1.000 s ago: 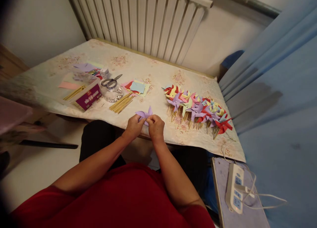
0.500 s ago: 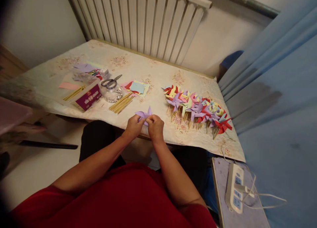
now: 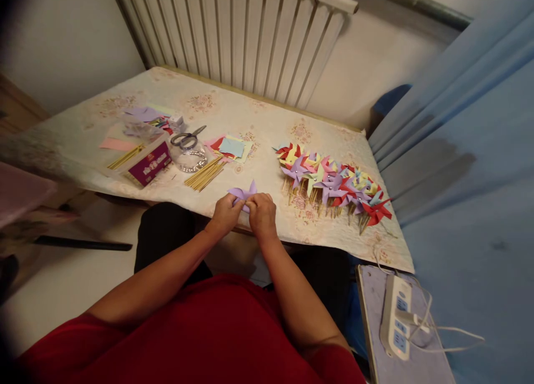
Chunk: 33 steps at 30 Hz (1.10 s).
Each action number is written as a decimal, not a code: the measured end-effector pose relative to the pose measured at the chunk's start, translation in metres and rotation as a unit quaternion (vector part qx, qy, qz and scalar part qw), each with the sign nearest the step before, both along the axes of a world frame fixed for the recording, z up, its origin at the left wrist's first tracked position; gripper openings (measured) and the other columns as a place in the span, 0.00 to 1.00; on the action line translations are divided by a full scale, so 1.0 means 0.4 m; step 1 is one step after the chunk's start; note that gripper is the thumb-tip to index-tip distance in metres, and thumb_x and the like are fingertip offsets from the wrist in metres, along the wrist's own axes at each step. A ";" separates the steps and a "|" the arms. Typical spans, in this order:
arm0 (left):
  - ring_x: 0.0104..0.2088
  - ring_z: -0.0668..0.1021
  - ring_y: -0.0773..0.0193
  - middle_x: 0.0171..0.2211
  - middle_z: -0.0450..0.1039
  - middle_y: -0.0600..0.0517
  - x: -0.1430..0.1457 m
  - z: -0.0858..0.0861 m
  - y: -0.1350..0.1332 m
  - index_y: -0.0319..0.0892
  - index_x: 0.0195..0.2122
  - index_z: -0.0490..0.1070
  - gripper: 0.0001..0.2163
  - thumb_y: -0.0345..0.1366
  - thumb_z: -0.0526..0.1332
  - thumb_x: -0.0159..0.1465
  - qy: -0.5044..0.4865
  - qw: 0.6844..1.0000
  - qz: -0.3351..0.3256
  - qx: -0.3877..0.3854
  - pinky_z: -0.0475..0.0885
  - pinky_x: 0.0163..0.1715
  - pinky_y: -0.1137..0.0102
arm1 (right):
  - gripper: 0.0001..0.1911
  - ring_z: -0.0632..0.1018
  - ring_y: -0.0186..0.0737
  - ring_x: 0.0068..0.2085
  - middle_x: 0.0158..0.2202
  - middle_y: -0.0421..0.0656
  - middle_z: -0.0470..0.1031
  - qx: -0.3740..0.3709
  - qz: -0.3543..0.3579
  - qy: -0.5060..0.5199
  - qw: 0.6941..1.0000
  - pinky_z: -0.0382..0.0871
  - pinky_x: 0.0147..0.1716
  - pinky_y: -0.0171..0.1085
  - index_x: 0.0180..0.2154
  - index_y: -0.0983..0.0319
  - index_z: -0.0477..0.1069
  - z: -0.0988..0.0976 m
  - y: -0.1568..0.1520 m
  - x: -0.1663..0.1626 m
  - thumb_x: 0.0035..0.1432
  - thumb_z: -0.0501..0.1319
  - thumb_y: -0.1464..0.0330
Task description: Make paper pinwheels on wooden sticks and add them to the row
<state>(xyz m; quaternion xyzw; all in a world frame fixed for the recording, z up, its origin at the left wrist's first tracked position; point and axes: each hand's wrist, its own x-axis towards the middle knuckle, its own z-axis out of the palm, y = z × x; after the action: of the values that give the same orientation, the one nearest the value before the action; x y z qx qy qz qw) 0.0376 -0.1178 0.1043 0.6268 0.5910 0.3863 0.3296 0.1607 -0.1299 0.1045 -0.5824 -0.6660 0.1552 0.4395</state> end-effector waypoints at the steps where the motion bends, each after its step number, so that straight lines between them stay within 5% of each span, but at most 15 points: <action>1: 0.27 0.65 0.66 0.22 0.61 0.57 -0.001 -0.001 0.000 0.41 0.24 0.63 0.08 0.30 0.57 0.60 -0.004 1.000 -0.001 0.002 0.58 0.30 0.70 | 0.09 0.70 0.42 0.34 0.27 0.41 0.71 0.022 0.016 -0.028 0.999 0.63 0.39 0.40 0.24 0.59 0.67 0.003 0.000 0.003 0.57 0.57 0.70; 5: 0.27 0.66 0.66 0.23 0.63 0.56 -0.002 -0.004 0.001 0.41 0.25 0.63 0.07 0.31 0.57 0.61 -0.019 1.000 -0.004 0.008 0.59 0.30 0.70 | 0.09 0.70 0.42 0.35 0.27 0.42 0.72 0.035 0.027 -0.039 0.998 0.63 0.40 0.41 0.24 0.59 0.67 0.007 0.001 0.001 0.57 0.57 0.70; 11: 0.27 0.65 0.66 0.23 0.63 0.56 -0.006 -0.001 -0.001 0.42 0.24 0.63 0.07 0.30 0.57 0.60 -0.011 1.000 -0.002 0.009 0.58 0.30 0.70 | 0.07 0.69 0.38 0.28 0.24 0.38 0.70 -0.073 -0.030 0.071 0.994 0.64 0.33 0.37 0.25 0.59 0.68 -0.005 0.004 -0.015 0.55 0.57 0.70; 17: 0.26 0.64 0.66 0.21 0.61 0.57 -0.011 0.002 -0.005 0.42 0.23 0.61 0.09 0.31 0.56 0.61 -0.010 1.000 -0.005 0.013 0.58 0.29 0.70 | 0.09 0.70 0.43 0.36 0.28 0.43 0.72 0.033 0.046 -0.076 0.995 0.64 0.42 0.42 0.25 0.58 0.67 0.007 0.006 0.001 0.58 0.57 0.69; 24: 0.28 0.66 0.66 0.23 0.63 0.56 -0.008 0.001 -0.001 0.42 0.25 0.64 0.07 0.31 0.57 0.60 -0.002 1.000 -0.002 0.006 0.59 0.30 0.70 | 0.05 0.69 0.37 0.27 0.23 0.37 0.70 -0.113 -0.043 0.106 0.987 0.64 0.32 0.36 0.25 0.60 0.69 -0.008 0.004 -0.020 0.52 0.58 0.69; 33: 0.27 0.65 0.66 0.22 0.61 0.57 -0.016 0.000 -0.010 0.42 0.24 0.62 0.06 0.33 0.56 0.59 -0.054 0.998 -0.014 -0.020 0.59 0.29 0.70 | 0.06 0.70 0.37 0.30 0.26 0.39 0.72 -0.089 -0.051 0.103 0.989 0.66 0.35 0.37 0.26 0.60 0.70 -0.012 0.005 -0.003 0.47 0.63 0.64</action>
<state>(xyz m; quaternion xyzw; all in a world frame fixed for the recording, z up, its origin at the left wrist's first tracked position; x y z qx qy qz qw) 0.0312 -0.1219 0.1042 0.6064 0.5710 0.4032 0.3791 0.1594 -0.1278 0.0998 -0.6337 -0.5698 0.2504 0.4594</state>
